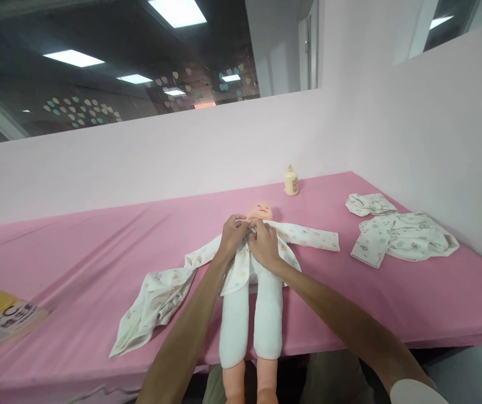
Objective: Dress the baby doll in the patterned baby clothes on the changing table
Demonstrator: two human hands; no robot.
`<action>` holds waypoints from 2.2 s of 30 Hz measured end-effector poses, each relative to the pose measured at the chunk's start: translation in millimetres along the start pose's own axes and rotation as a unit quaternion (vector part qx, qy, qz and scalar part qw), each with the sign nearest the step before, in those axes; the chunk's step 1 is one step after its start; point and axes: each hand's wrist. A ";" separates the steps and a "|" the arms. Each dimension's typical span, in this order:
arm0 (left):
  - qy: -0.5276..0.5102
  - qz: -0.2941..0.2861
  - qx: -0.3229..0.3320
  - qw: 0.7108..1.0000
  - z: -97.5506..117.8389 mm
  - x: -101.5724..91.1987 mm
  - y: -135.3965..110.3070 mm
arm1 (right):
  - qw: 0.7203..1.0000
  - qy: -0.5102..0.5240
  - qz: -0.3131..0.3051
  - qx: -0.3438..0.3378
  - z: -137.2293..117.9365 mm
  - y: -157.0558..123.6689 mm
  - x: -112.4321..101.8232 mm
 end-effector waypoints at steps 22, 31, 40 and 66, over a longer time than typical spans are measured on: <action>0.003 -0.003 0.008 1.000 -3.4 -2.2 -4.5 | 0.992 -0.126 0.001 -0.014 -0.6 -7.5 -0.4; 0.307 -0.031 0.134 0.942 5.6 -31.4 -57.0 | 0.983 -0.181 -0.020 -0.035 3.9 -22.6 -20.4; 0.410 0.028 0.089 0.907 3.6 -14.9 -54.0 | 0.989 -0.138 -0.056 0.022 4.1 -14.7 -32.2; 0.485 0.083 0.333 0.804 -9.5 0.5 -57.2 | 0.983 0.165 0.001 0.076 -7.5 -29.8 -27.4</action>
Point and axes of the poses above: each hand's wrist, its own y-axis towards the middle knuckle, its own x-axis out of the palm, z = x × y, and after that the axes turned 6 degrees about y, right-handed
